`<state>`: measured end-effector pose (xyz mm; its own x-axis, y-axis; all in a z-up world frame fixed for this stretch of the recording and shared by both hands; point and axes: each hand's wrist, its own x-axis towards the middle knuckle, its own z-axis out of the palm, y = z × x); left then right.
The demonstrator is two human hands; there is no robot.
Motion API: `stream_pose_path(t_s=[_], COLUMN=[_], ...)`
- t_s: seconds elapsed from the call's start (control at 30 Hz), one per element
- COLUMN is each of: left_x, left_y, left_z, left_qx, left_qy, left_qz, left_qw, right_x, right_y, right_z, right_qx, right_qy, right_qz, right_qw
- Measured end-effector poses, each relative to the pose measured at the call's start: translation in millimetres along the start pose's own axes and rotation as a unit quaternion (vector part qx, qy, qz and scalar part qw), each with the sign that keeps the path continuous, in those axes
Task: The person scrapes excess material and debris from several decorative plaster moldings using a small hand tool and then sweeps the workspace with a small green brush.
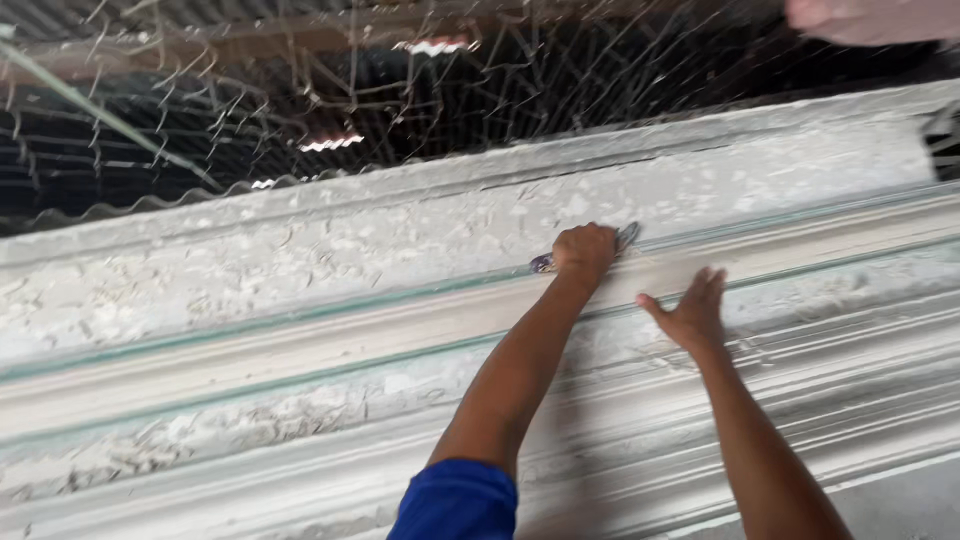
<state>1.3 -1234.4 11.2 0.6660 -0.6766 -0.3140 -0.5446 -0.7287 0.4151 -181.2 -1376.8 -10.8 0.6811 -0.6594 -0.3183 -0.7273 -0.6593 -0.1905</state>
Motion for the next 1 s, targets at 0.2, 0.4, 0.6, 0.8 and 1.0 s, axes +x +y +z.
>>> stream_pose_path(t_s=[0.2, 0.4, 0.6, 0.8, 1.0], left_x=[-121, -241, -15, 178, 148], left_y=[-92, -220, 34, 305, 226], left_z=[-20, -34, 36, 95, 111], left_qx=[0.094, 0.401, 0.284, 0.169, 0.226], left_qy=[-0.050, 0.072, 0.061, 0.148, 0.114], left_qz=[0.015, 0.124, 0.168, 0.146, 0.141], left_qw=[0.994, 0.905, 0.942, 0.964, 0.957], right_x=[-14, -10, -12, -10, 129], right_y=[-2, 7, 21, 109, 236], right_z=[-6, 15, 21, 29, -99], right_qx=[-0.019, 0.020, 0.076, 0.420, 0.268], right_qy=[0.032, 0.148, 0.170, 0.020, 0.022], right_qz=[-0.015, -0.093, -0.149, -0.335, -0.279], right_qw=[0.999, 0.984, 0.971, 0.843, 0.922])
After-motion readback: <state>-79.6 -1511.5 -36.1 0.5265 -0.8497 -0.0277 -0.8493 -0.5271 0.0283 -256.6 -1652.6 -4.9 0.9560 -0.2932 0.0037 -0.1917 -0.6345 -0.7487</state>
